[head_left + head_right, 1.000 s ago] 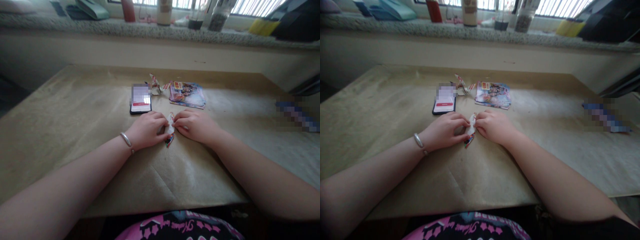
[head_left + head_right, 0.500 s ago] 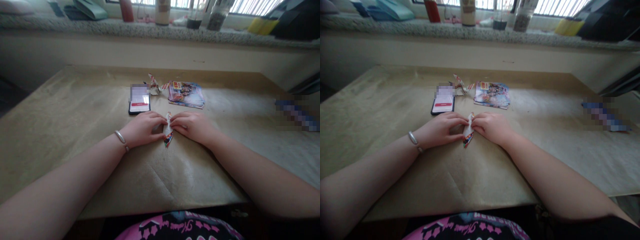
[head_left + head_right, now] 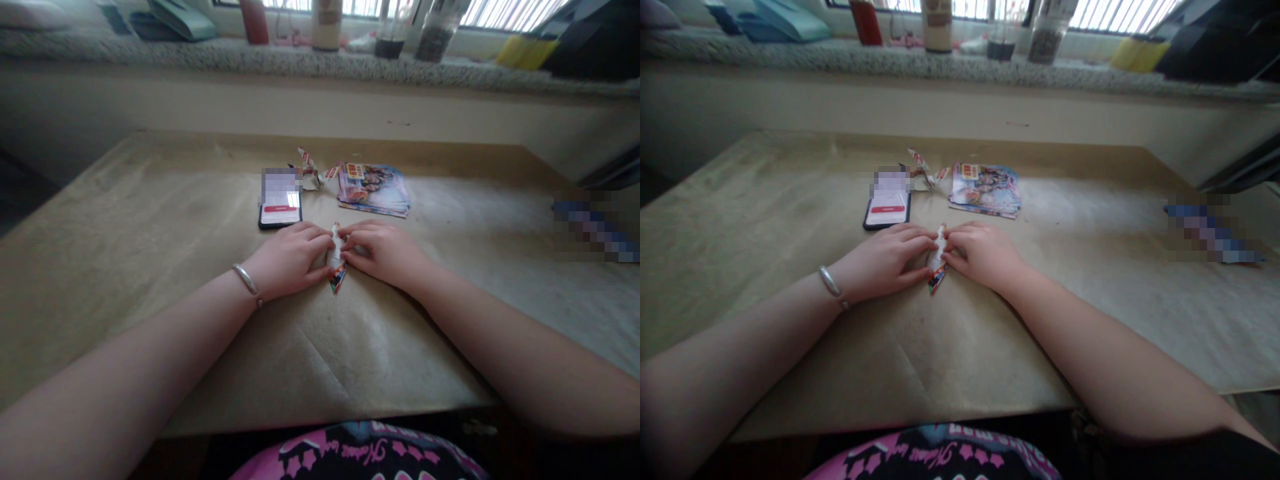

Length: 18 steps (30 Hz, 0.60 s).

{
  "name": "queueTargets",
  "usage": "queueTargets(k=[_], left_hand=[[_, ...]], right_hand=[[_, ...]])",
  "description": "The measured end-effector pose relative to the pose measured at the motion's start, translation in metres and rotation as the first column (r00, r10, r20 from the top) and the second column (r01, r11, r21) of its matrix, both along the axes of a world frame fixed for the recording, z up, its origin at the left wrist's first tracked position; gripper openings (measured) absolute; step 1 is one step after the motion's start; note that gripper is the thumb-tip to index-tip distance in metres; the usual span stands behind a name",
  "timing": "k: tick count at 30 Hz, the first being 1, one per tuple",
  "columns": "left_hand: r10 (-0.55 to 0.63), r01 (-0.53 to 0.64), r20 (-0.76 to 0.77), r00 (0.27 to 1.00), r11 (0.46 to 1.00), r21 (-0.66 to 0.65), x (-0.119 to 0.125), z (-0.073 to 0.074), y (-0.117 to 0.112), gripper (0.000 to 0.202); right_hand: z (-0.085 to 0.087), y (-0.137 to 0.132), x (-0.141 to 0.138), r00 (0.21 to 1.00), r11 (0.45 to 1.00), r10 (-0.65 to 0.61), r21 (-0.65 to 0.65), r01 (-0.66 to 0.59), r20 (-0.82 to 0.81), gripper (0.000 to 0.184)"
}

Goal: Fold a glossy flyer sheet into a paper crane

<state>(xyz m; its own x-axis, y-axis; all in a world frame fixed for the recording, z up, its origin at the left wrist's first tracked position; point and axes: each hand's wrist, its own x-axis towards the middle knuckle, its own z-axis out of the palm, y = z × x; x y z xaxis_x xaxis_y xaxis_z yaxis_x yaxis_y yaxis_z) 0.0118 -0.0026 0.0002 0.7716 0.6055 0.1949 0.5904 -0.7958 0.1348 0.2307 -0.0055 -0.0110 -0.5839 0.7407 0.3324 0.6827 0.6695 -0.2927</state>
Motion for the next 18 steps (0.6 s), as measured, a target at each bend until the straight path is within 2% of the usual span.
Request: queueTargets(k=[8, 13, 18], left_hand=[[-0.038, 0.039, -0.017, 0.999, 0.996, 0.082, -0.0034, -0.0022, 0.0009, 0.036], [-0.080, 0.079, 0.013, 0.997, 0.996, 0.045, -0.0066, -0.0017, 0.0058, 0.030], [-0.066, 0.065, 0.065, 0.996, 0.998, 0.027, -0.0083, -0.0016, 0.0065, 0.022]], right_hand=[[-0.0018, 0.0013, 0.0019, 1.000, 1.000, 0.024, 0.001, -0.024, -0.012, 0.010], [0.0007, 0.0021, 0.0051, 0.995, 0.991, 0.100, 0.090, -0.102, 0.024, 0.013], [0.0063, 0.0017, 0.0074, 0.971, 0.967, 0.188, 0.148, -0.209, 0.146, 0.018]])
